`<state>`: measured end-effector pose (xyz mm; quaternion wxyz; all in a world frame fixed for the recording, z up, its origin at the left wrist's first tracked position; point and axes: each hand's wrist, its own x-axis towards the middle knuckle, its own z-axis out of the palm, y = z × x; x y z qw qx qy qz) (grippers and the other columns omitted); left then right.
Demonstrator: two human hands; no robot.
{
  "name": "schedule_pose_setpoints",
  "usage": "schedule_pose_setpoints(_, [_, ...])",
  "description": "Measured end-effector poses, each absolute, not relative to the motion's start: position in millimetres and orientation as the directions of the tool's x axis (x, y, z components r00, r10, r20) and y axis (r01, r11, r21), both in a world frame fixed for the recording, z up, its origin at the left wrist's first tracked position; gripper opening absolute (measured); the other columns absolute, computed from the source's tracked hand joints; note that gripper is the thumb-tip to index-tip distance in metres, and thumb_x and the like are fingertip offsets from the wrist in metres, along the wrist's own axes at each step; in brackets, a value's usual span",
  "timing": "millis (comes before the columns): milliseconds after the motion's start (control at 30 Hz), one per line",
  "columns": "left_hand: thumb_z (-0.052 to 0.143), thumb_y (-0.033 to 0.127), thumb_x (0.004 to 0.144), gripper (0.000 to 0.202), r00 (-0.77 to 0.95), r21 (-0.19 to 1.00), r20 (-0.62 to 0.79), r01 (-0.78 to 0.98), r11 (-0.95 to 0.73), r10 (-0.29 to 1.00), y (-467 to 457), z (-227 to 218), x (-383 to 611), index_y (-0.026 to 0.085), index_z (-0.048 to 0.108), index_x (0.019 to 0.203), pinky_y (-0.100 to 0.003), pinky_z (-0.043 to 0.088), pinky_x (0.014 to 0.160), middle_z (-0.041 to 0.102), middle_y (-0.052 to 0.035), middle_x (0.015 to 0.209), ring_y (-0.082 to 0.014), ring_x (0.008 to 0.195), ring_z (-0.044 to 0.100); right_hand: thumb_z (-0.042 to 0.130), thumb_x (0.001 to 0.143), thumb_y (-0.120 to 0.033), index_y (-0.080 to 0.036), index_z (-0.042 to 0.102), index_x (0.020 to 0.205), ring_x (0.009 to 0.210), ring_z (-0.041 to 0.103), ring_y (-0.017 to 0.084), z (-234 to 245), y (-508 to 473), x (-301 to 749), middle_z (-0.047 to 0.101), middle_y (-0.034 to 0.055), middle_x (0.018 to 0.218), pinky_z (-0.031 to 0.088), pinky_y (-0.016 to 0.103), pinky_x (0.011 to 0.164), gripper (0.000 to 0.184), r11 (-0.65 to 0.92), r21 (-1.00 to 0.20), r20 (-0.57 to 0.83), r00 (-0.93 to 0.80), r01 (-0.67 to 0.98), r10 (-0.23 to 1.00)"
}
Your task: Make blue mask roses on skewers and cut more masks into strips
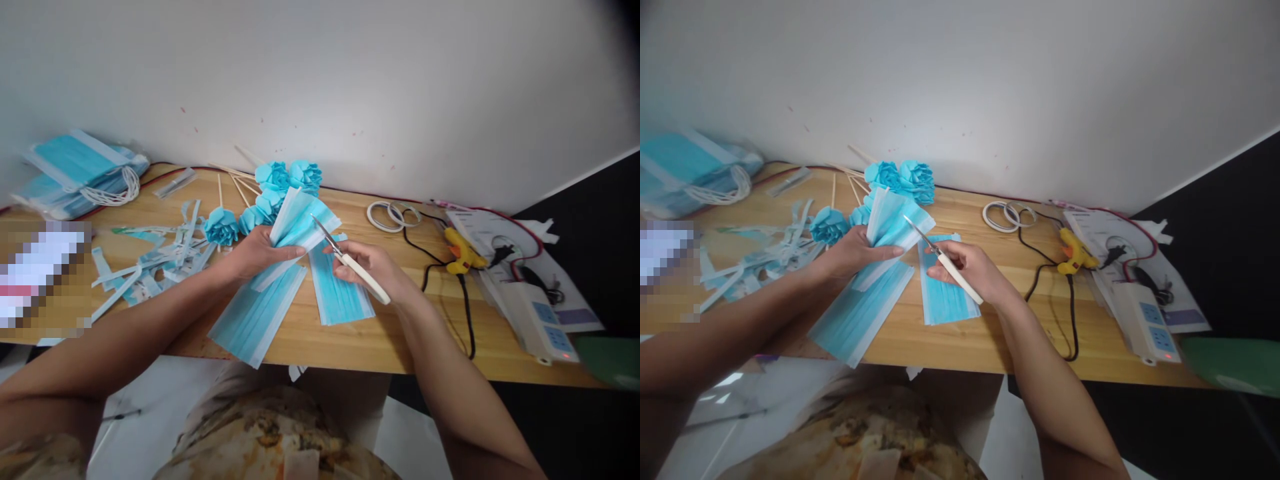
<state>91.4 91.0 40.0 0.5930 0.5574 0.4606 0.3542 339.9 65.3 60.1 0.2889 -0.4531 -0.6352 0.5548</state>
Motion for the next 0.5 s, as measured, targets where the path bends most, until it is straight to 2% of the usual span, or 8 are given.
schedule_pose_setpoints(233, [0.089,0.055,0.063,0.048,0.336,0.989,-0.129,0.114,0.096,0.933,93.4,40.3,89.8,0.019,0.057,0.063,-0.027,0.044,0.048,0.053,0.0016,0.059,-0.0141,0.056,0.050,0.086,0.073,-0.048,-0.019,0.070,0.112,0.068,0.053,0.013,57.0,66.2,341.4,0.060,-0.0010,0.078,0.045,0.030,0.064,0.051,-0.020,-0.974,-0.120,-0.438,0.226,0.891])
schedule_pose_setpoints(333, [0.089,0.054,0.064,0.046,0.324,0.990,-0.127,0.105,0.097,0.938,92.1,41.9,89.0,0.020,0.058,0.064,-0.027,0.043,0.050,0.052,0.0018,0.059,-0.0143,0.057,0.049,0.084,0.075,-0.049,-0.019,0.071,0.114,0.070,0.055,0.014,55.7,66.7,342.0,0.061,0.0004,0.081,0.046,0.030,0.065,0.051,-0.008,-0.975,-0.110,-0.446,0.224,0.888])
schedule_pose_setpoints(500, [0.089,0.053,0.064,0.043,0.346,0.989,-0.141,0.083,0.119,0.927,90.8,45.5,89.3,0.019,0.063,0.068,-0.028,0.044,0.053,0.055,0.0007,0.063,-0.0146,0.058,0.050,0.088,0.070,-0.046,-0.019,0.070,0.113,0.069,0.053,0.013,57.4,67.2,341.3,0.063,0.0003,0.082,0.045,0.028,0.065,0.053,-0.031,-0.976,-0.126,-0.446,0.214,0.886])
